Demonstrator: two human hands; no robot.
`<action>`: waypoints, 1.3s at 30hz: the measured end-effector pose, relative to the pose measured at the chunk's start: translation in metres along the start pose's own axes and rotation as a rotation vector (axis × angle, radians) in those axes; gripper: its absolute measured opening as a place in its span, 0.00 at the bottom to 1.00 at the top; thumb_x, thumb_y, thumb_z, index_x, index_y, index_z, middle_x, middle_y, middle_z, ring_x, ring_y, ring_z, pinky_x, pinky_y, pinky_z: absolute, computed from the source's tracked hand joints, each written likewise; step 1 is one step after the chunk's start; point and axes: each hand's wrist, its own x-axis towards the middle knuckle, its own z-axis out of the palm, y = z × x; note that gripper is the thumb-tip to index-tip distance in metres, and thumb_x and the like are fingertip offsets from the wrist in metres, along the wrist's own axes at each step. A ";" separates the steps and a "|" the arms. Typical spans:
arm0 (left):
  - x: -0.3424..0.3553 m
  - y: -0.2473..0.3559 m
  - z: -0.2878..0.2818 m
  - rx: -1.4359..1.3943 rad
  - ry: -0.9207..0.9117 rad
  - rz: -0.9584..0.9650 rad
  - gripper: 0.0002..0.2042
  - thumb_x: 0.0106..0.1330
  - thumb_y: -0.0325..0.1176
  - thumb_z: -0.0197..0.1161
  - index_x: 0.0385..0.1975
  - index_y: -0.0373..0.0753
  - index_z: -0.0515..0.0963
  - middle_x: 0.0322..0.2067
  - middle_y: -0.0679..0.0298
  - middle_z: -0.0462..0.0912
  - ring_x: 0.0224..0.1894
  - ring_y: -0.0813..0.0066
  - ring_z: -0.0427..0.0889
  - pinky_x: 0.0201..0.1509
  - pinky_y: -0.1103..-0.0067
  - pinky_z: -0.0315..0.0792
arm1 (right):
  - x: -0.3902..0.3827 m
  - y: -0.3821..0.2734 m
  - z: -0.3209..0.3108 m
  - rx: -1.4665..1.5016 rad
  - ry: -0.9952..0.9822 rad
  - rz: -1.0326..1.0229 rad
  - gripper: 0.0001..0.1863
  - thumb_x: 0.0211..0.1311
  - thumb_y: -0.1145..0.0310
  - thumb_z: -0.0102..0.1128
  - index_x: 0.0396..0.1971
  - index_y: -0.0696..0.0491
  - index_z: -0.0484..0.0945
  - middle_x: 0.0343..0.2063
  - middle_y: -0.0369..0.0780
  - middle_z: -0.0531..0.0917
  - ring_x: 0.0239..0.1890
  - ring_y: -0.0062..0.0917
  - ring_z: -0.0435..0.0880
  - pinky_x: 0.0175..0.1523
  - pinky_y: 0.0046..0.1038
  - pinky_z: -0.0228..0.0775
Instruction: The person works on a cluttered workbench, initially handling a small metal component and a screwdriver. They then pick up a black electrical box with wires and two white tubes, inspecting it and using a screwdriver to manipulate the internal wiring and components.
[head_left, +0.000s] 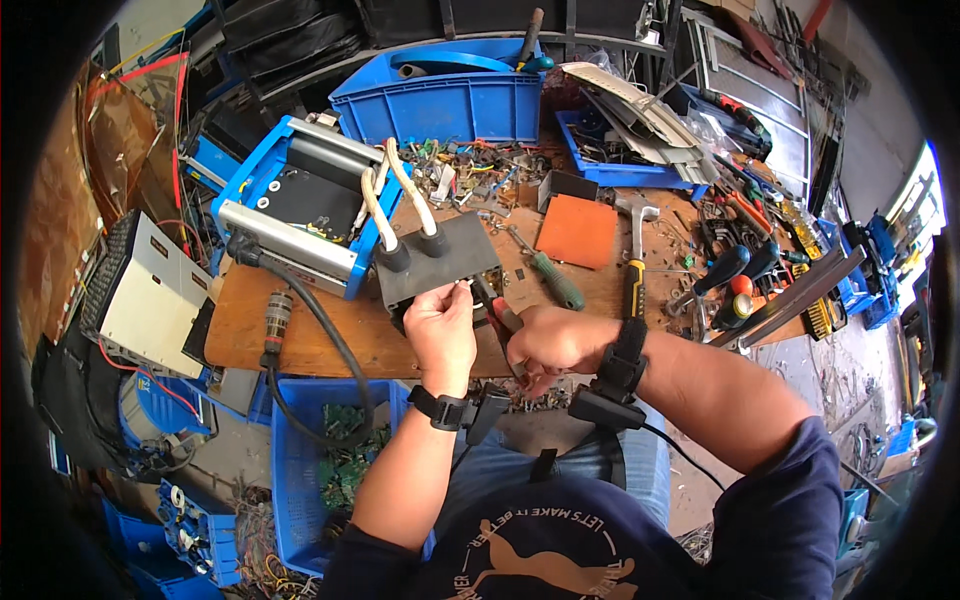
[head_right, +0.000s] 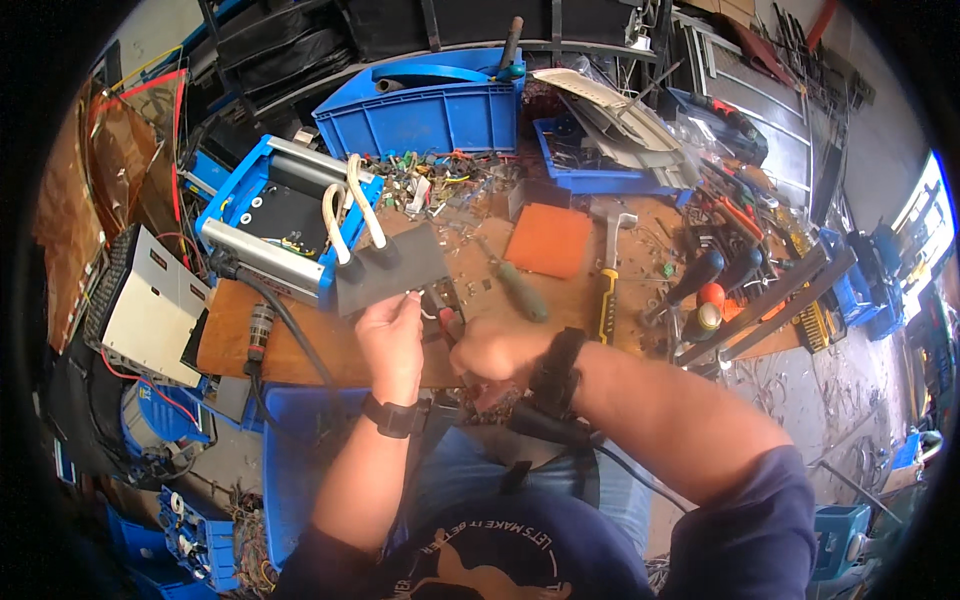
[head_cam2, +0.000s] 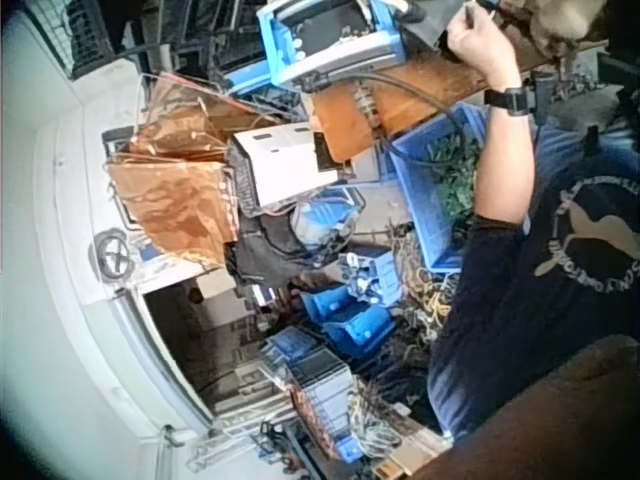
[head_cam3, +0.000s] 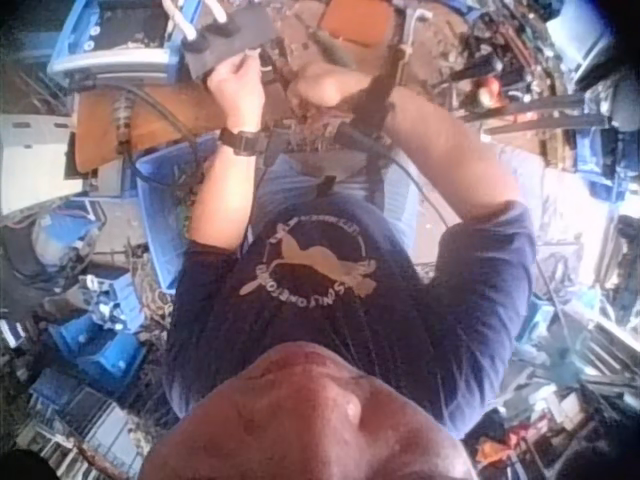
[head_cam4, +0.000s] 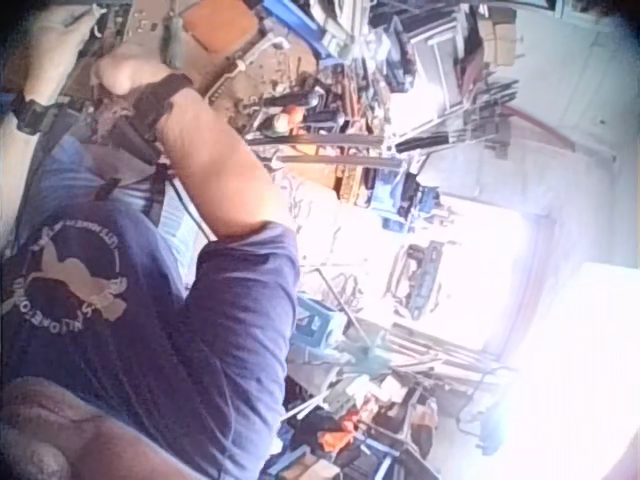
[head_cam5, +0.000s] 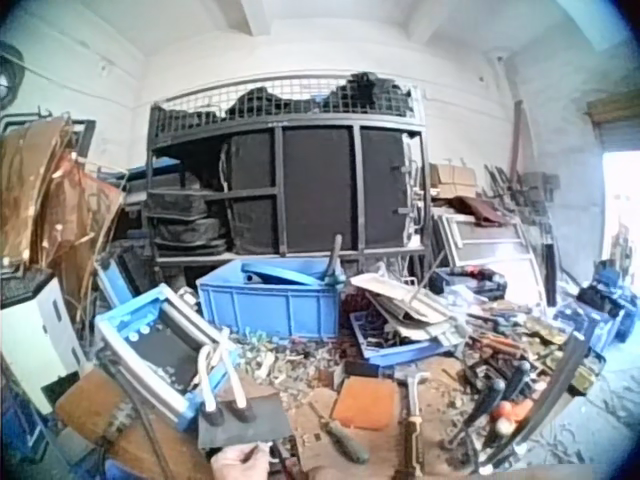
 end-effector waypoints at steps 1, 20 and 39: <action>0.001 0.000 -0.001 0.034 0.007 -0.005 0.05 0.62 0.25 0.63 0.33 0.28 0.81 0.19 0.72 0.76 0.19 0.89 0.67 0.21 0.87 0.60 | -0.001 -0.004 0.002 -0.039 0.018 0.000 0.09 0.56 0.74 0.55 0.25 0.67 0.72 0.25 0.44 0.76 0.24 0.34 0.81 0.35 0.35 0.83; -0.036 0.012 -0.031 0.118 -0.333 -0.288 0.11 0.67 0.33 0.57 0.37 0.29 0.77 0.24 0.61 0.81 0.25 0.76 0.80 0.24 0.81 0.73 | 0.023 -0.023 0.005 -0.067 0.047 0.070 0.14 0.58 0.68 0.56 0.40 0.61 0.77 0.36 0.41 0.81 0.38 0.28 0.83 0.38 0.33 0.78; -0.062 0.011 -0.036 -0.247 -0.534 -0.678 0.12 0.70 0.40 0.54 0.33 0.36 0.76 0.19 0.66 0.77 0.17 0.78 0.75 0.17 0.83 0.67 | 0.023 -0.007 0.000 0.413 -0.044 -0.066 0.10 0.59 0.68 0.56 0.32 0.59 0.76 0.31 0.40 0.81 0.31 0.27 0.81 0.35 0.30 0.73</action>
